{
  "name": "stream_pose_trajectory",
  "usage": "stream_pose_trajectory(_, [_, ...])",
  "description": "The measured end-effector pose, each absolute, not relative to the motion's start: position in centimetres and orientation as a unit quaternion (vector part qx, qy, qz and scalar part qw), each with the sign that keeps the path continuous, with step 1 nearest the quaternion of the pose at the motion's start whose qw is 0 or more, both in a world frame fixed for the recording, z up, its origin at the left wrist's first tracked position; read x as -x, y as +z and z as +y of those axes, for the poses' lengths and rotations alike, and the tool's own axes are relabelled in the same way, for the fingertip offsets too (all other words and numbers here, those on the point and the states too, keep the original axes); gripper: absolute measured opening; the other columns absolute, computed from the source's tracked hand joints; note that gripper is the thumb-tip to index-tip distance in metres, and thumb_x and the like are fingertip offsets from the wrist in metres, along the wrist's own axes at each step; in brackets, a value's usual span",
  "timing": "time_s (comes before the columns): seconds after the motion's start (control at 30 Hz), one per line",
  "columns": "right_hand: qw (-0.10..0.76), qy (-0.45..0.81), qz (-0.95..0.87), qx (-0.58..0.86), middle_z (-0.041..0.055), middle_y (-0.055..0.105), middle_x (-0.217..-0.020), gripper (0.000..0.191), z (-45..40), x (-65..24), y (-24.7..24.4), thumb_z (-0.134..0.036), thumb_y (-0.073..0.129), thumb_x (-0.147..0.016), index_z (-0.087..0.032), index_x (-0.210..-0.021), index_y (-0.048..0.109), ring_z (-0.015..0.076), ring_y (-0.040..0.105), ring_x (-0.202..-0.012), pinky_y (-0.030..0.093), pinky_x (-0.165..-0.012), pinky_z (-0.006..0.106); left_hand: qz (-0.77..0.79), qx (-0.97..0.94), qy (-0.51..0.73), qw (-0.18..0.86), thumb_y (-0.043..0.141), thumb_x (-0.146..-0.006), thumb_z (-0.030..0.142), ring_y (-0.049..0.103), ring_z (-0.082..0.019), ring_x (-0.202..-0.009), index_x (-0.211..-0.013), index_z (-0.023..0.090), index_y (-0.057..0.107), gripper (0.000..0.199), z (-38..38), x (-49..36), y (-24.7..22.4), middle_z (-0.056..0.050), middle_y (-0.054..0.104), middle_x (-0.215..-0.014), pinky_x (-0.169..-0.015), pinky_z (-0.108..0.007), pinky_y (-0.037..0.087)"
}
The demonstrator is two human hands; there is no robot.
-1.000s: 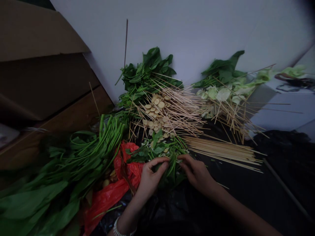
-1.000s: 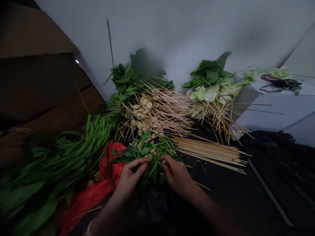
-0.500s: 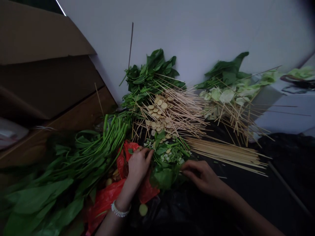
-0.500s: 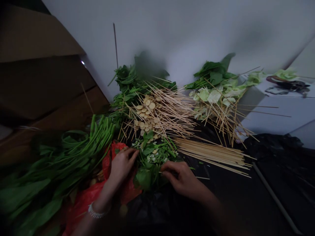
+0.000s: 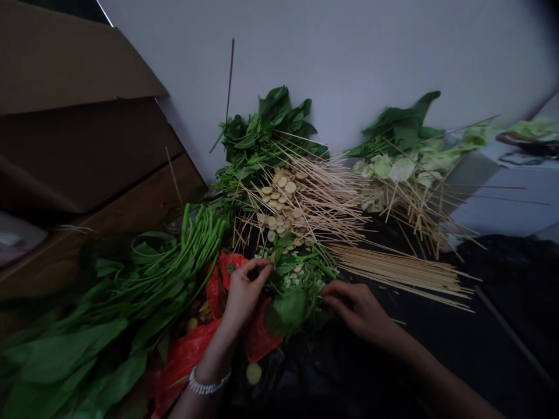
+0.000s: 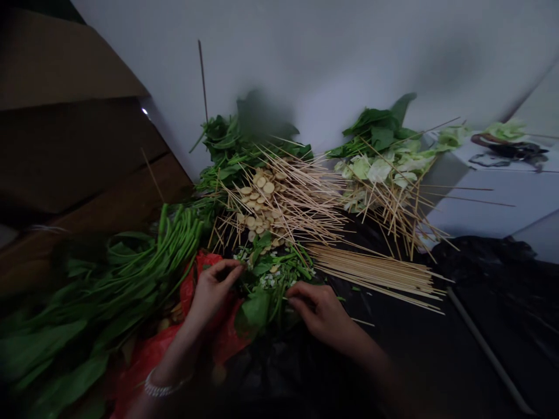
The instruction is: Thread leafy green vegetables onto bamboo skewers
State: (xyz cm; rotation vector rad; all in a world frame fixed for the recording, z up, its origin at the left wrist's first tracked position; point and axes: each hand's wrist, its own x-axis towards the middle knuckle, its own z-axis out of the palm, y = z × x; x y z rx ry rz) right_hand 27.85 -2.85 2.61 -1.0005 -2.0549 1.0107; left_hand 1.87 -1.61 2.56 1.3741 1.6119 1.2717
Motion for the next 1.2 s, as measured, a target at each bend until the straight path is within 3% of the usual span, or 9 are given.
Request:
stream_pose_trajectory(0.13, [0.332,0.377,-0.766,0.401,-0.0006,0.065,-0.067,0.017,-2.7,-27.7,2.4,-0.026,0.051,-0.093,-0.019,-0.090,0.066,0.0124,0.059,-0.059,0.042,-0.057,0.022,0.567,-0.471,0.502,0.452,0.078,-0.069,0.035,0.065,-0.018,-0.073,-0.082,0.017,0.077,0.022,-2.6,-3.2,3.6,-0.004,0.074,-0.078,-0.072,-0.027,0.050])
stream_pose_trajectory(0.33, [0.348,0.392,-0.745,0.414,-0.0016,0.064,-0.063,0.018,-2.7,-27.5,2.6,-0.028,0.051,-0.094,-0.019,-0.091,0.066,0.0123,0.060,-0.056,0.044,-0.056,0.021,0.539,-0.422,0.498,0.533,0.081,-0.067,0.037,0.065,-0.016,-0.070,-0.082,0.018,0.078,0.024,-3.3,-4.4,2.9,-0.005,0.075,-0.079,-0.068,-0.026,0.049])
stream_pose_trajectory(0.8, [0.349,0.382,-0.748,0.416,-0.0014,0.065,-0.064,0.019,-2.7,-27.5,2.2,-0.029,0.052,-0.094,-0.019,-0.092,0.067,0.0121,0.060,-0.057,0.044,-0.057,0.021,0.544,-0.370,0.532,0.534,0.083,-0.066,0.036,0.061,-0.012,-0.060,-0.079,0.018,0.076,0.023,-3.8,-5.7,3.3,-0.001,0.072,-0.070,-0.059,-0.022,0.048])
stream_pose_trajectory(1.2, [0.353,0.391,-0.743,0.413,-0.0004,0.066,-0.066,0.018,-2.7,-27.3,2.0,-0.027,0.052,-0.093,-0.019,-0.091,0.067,0.0130,0.062,-0.059,0.046,-0.058,0.021,0.541,-0.342,0.537,0.549,0.083,-0.065,0.037,0.063,-0.014,-0.060,-0.079,0.017,0.075,0.026,-4.1,-6.0,2.5,-0.002,0.072,-0.070,-0.060,-0.025,0.050])
